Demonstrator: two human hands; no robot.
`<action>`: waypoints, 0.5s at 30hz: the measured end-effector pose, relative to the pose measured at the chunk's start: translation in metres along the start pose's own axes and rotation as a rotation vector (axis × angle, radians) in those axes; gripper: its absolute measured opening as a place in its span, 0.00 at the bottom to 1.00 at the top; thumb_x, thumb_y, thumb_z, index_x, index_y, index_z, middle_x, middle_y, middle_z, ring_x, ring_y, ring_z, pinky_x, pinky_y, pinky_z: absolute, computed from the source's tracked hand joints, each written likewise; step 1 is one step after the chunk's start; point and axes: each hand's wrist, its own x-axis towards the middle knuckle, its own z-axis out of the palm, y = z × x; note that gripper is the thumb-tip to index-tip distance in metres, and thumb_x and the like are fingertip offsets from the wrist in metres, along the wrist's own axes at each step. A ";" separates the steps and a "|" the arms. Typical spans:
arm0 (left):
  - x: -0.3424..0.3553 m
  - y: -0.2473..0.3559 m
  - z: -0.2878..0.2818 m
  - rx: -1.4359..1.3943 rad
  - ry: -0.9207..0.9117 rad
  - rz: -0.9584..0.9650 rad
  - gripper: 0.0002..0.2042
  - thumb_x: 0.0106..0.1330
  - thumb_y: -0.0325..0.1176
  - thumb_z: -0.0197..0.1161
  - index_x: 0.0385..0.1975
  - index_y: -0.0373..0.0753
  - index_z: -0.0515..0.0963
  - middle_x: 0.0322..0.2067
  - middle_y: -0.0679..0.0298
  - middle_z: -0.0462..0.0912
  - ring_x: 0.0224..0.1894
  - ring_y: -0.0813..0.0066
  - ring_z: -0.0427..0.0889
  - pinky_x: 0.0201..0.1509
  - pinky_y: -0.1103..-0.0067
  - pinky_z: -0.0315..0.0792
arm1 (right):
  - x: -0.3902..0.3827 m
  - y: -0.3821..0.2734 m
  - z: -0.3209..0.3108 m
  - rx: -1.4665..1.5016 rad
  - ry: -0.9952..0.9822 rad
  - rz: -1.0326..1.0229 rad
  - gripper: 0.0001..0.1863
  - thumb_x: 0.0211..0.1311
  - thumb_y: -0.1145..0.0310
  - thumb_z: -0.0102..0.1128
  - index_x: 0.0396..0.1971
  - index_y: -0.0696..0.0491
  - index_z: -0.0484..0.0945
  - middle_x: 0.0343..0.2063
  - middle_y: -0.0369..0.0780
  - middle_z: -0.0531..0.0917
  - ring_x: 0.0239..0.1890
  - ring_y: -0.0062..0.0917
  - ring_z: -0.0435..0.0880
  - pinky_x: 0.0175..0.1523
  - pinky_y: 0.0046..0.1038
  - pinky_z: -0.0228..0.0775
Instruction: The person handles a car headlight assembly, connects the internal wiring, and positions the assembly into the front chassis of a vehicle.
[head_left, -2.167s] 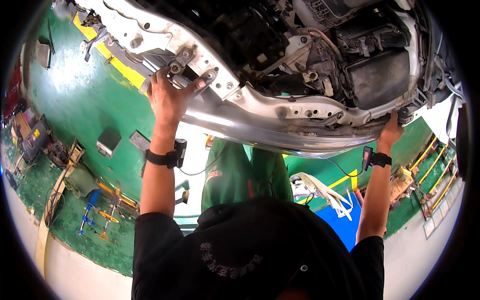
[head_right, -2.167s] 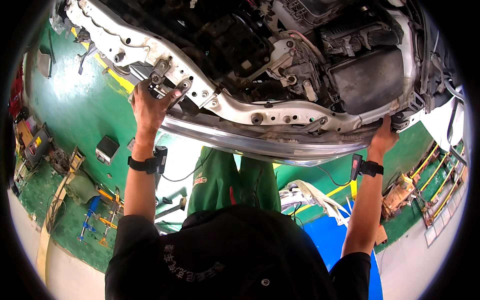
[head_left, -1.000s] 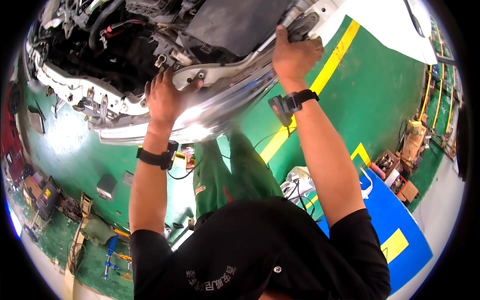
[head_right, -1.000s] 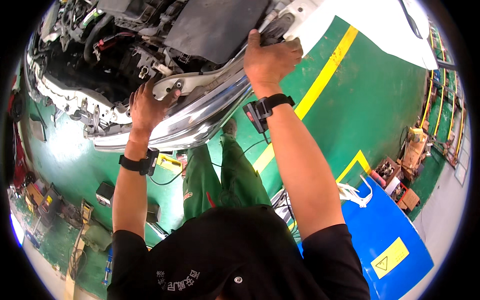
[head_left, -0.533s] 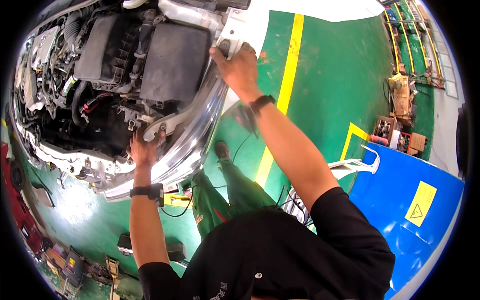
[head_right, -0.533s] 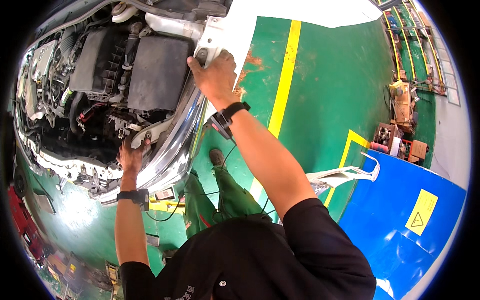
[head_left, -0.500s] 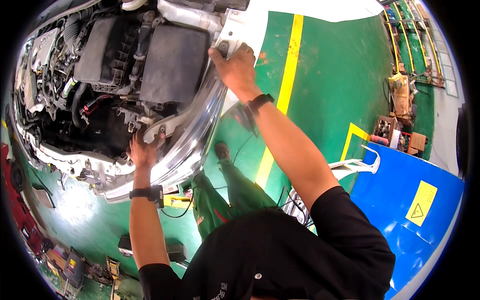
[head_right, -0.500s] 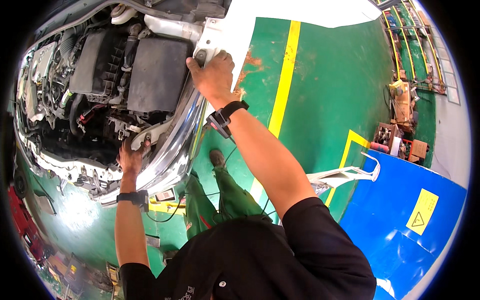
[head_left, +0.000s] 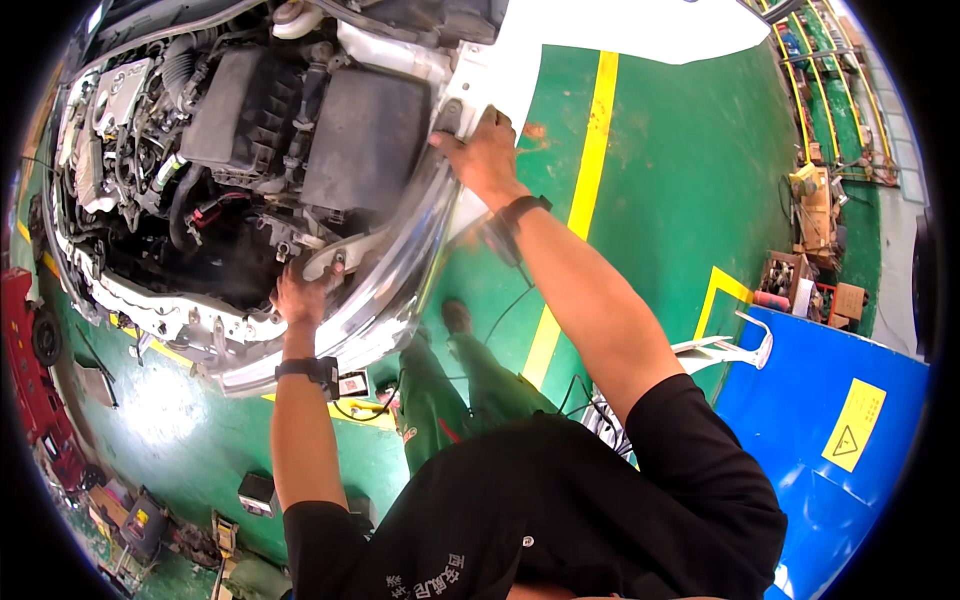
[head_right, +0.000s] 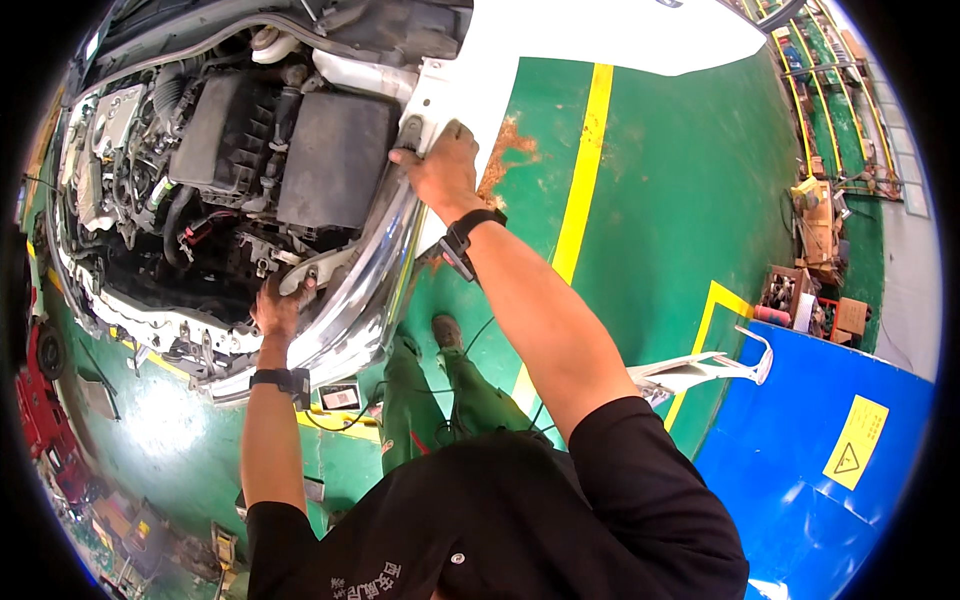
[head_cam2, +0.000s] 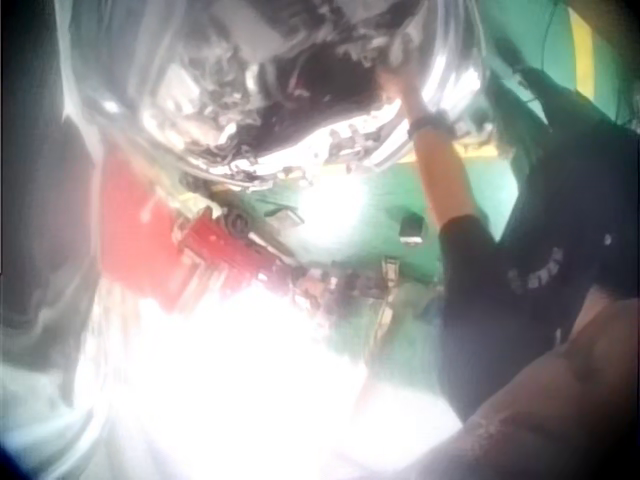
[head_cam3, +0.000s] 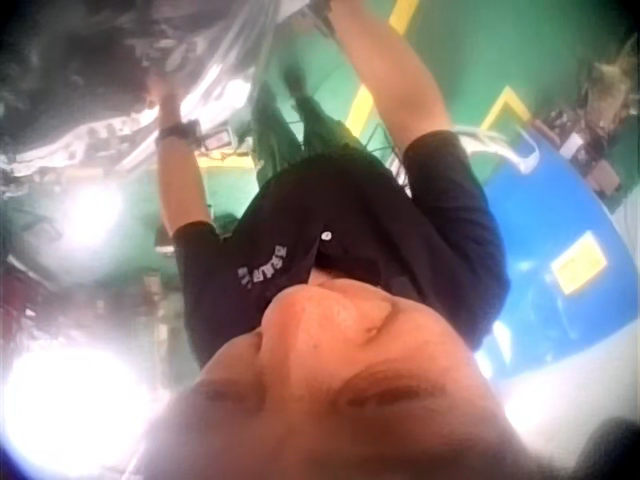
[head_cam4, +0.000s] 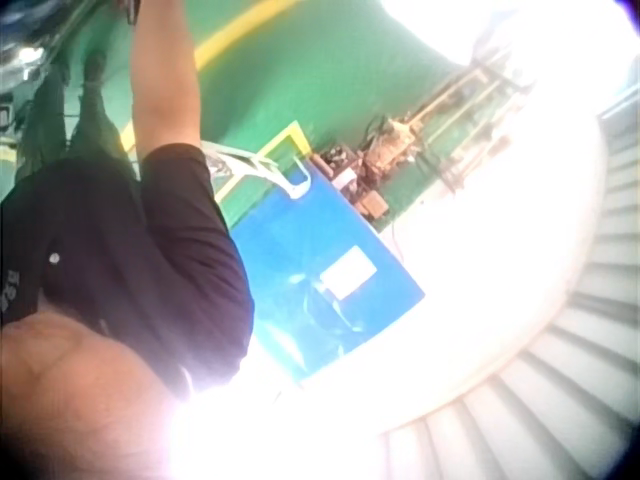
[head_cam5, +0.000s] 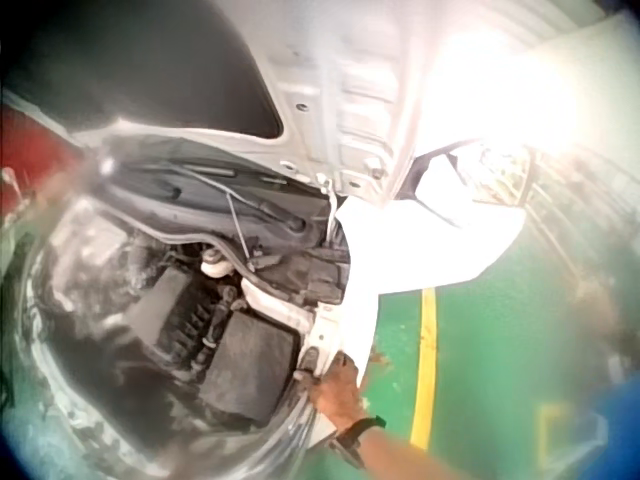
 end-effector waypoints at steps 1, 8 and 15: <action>-0.003 0.001 0.003 0.042 0.005 0.008 0.43 0.49 0.74 0.62 0.60 0.48 0.74 0.58 0.59 0.77 0.64 0.56 0.70 0.65 0.52 0.58 | -0.003 0.006 0.000 0.021 0.002 -0.015 0.49 0.51 0.48 0.75 0.55 0.77 0.62 0.55 0.64 0.70 0.59 0.55 0.69 0.64 0.44 0.65; -0.004 0.004 0.021 0.139 0.178 0.040 0.31 0.68 0.61 0.51 0.47 0.33 0.77 0.50 0.48 0.80 0.55 0.50 0.77 0.60 0.58 0.66 | -0.011 0.010 0.006 0.058 0.095 -0.055 0.39 0.50 0.47 0.74 0.45 0.70 0.73 0.38 0.59 0.81 0.43 0.55 0.81 0.50 0.44 0.73; 0.001 -0.003 0.025 0.184 0.344 0.116 0.30 0.69 0.57 0.49 0.40 0.29 0.80 0.40 0.43 0.84 0.46 0.45 0.81 0.55 0.60 0.73 | -0.006 0.012 0.019 0.071 0.163 -0.116 0.33 0.51 0.50 0.75 0.48 0.61 0.77 0.36 0.54 0.85 0.39 0.52 0.83 0.46 0.43 0.75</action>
